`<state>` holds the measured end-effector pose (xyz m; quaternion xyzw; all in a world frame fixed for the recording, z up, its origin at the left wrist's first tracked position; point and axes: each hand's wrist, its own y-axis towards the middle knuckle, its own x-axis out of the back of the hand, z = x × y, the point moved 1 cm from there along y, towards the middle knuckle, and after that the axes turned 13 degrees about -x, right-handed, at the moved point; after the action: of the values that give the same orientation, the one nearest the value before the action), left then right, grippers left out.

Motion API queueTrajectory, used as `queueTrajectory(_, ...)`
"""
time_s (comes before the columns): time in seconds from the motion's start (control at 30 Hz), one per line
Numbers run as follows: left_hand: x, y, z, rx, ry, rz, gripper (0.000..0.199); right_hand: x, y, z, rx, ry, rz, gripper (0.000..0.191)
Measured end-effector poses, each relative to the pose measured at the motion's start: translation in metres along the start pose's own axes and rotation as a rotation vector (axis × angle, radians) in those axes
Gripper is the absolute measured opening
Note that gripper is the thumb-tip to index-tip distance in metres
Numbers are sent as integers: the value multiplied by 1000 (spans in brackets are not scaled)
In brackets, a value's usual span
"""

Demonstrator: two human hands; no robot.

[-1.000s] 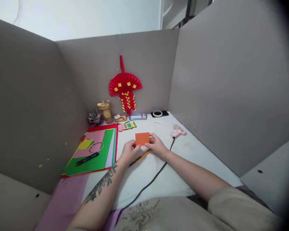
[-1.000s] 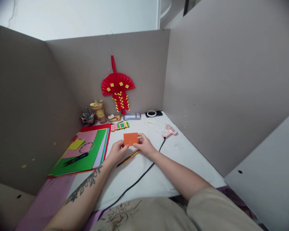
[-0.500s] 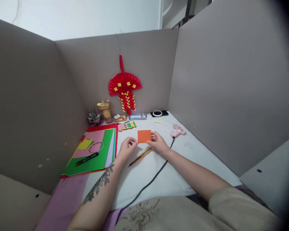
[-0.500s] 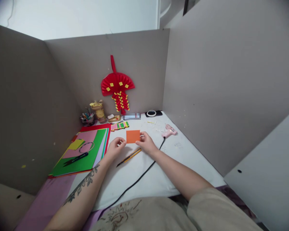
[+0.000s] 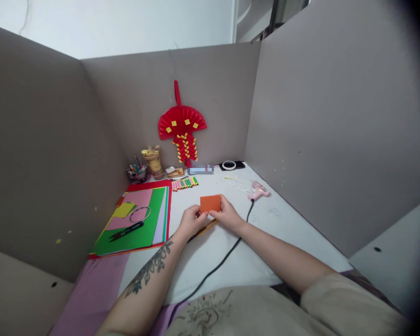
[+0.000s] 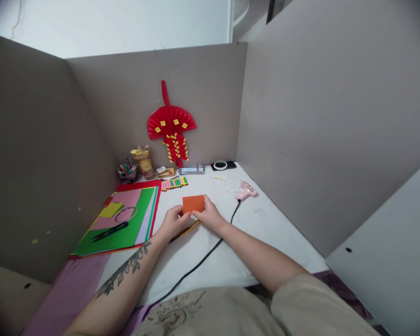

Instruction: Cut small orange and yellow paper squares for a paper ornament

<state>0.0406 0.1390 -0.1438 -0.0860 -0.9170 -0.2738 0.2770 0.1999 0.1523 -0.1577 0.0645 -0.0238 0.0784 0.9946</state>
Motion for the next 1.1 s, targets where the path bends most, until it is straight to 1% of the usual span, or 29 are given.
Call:
queueTrajectory(0.13, -2, 0, 0, -17, 15, -10, 17, -1, -5, 5, -5, -112, -85, 45)
queueTrajectory(0.27, -1, 1, -1, -20, 23, -7, 16, -2, -7, 9, -32, -170, -97, 47)
queueTrajectory(0.4, 3, 2, 0, -11, 20, -26, 19, 1, -3, 8, -36, -145, -102, 48)
queueTrajectory(0.53, 7, 4, 5, 56, -28, -60, 20, 7, 3, 1, -90, -99, -78, 48)
queueTrajectory(0.63, 10, 5, 13, 115, -73, -52, 20, 12, 4, 0, -97, -120, -112, 45)
queueTrajectory(0.73, 13, 6, 19, 149, -83, -63, 19, 14, 4, 2, -82, -133, -134, 44)
queueTrajectory(0.83, 14, 6, 21, 158, -82, -63, 19, 14, 3, 4, -53, -148, -132, 41)
queueTrajectory(0.97, 16, 6, 15, 68, -66, -47, 20, 15, 1, 3, 34, -240, -136, 35)
queueTrajectory(1.03, 18, 6, 11, 30, -97, -74, 22, 16, 1, 0, 75, -315, -134, 33)
queueTrajectory(1.1, 20, 6, 8, 35, -127, -121, 23, 16, 1, -4, 116, -388, -122, 30)
